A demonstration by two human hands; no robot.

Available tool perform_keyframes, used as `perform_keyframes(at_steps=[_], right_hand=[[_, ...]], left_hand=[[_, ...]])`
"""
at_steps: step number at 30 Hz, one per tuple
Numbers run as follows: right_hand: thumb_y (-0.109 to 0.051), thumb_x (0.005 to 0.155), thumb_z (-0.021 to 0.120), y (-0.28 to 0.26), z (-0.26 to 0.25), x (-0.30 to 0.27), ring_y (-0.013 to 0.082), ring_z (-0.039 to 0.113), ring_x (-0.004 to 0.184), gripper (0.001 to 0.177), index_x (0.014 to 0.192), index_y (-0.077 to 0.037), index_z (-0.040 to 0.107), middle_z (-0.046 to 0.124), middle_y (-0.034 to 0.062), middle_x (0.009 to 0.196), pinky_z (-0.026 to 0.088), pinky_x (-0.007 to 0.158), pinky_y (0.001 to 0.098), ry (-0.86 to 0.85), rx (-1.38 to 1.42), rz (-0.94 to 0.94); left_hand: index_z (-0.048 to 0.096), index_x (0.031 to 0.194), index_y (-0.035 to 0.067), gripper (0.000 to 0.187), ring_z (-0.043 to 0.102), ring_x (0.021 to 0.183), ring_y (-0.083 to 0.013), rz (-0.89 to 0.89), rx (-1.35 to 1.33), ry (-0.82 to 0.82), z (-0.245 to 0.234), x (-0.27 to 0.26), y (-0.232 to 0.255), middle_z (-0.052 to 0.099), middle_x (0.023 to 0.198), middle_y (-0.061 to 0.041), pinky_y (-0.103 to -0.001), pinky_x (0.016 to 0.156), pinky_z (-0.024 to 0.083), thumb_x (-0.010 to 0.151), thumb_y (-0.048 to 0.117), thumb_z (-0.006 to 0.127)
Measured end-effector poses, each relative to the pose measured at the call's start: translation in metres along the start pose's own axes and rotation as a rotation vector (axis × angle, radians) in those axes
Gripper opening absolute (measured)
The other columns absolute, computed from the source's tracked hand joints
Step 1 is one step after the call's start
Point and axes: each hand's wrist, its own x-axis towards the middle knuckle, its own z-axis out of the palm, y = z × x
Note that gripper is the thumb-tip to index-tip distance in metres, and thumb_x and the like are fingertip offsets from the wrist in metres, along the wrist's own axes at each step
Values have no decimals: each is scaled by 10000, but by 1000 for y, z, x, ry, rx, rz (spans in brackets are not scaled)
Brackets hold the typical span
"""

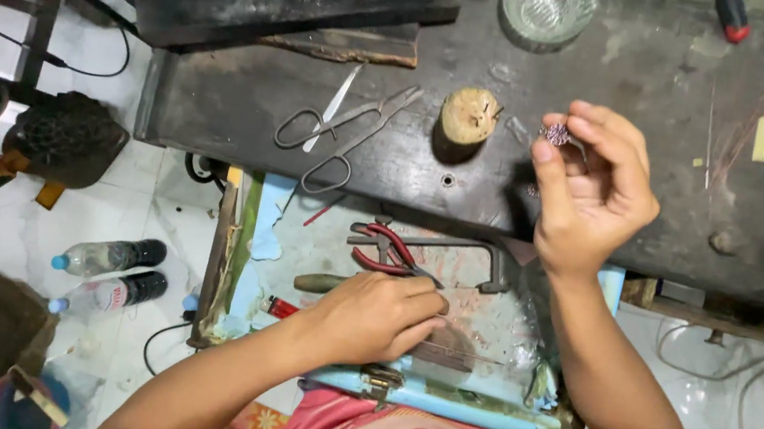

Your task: Setting small decorative stones onto a base using a precision tool

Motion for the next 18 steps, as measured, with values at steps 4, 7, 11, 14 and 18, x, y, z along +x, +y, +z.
perform_keyframes(at_steps=[4, 7, 11, 14, 18], right_hand=[[95, 992, 728, 12, 3, -3, 342, 731, 1059, 209, 1158, 113, 602, 591, 262, 1208, 633, 923, 368, 6, 97, -44], [129, 939, 738, 10, 6, -8, 342, 755, 1002, 216, 1124, 115, 628, 641, 261, 1145, 649, 866, 373, 17, 110, -6], [132, 825, 821, 11, 15, -9, 342, 786, 930, 256, 1049, 127, 697, 722, 269, 1039, 659, 806, 375, 47, 136, 19], [126, 805, 832, 9, 15, -7, 336, 792, 904, 254, 1032, 127, 718, 740, 269, 1012, 664, 774, 376, 29, 111, 33], [111, 809, 832, 7, 16, -6, 311, 788, 893, 251, 1037, 124, 728, 749, 267, 1000, 661, 754, 368, 7, 95, 51]], left_hand=[[666, 931, 72, 137, 714, 725, -381, 100, -41, 227, -40, 17, -11, 656, 786, -114, -452, 592, 588, 997, 158, 583], [717, 1008, 68, 94, 731, 758, -356, 140, 18, 441, -53, 31, -32, 695, 821, -109, -424, 607, 595, 968, 117, 647], [753, 1052, 60, 139, 722, 808, -304, 97, 243, 782, -67, 33, -60, 720, 908, -68, -385, 737, 591, 918, 63, 717], [715, 1117, -9, 204, 686, 909, -366, 39, 329, 840, -68, 26, -73, 683, 989, -145, -456, 823, 561, 922, 52, 723], [705, 1178, -29, 333, 644, 1060, -395, -92, 387, 792, -67, 19, -91, 664, 1110, -181, -491, 951, 523, 888, 111, 789]])
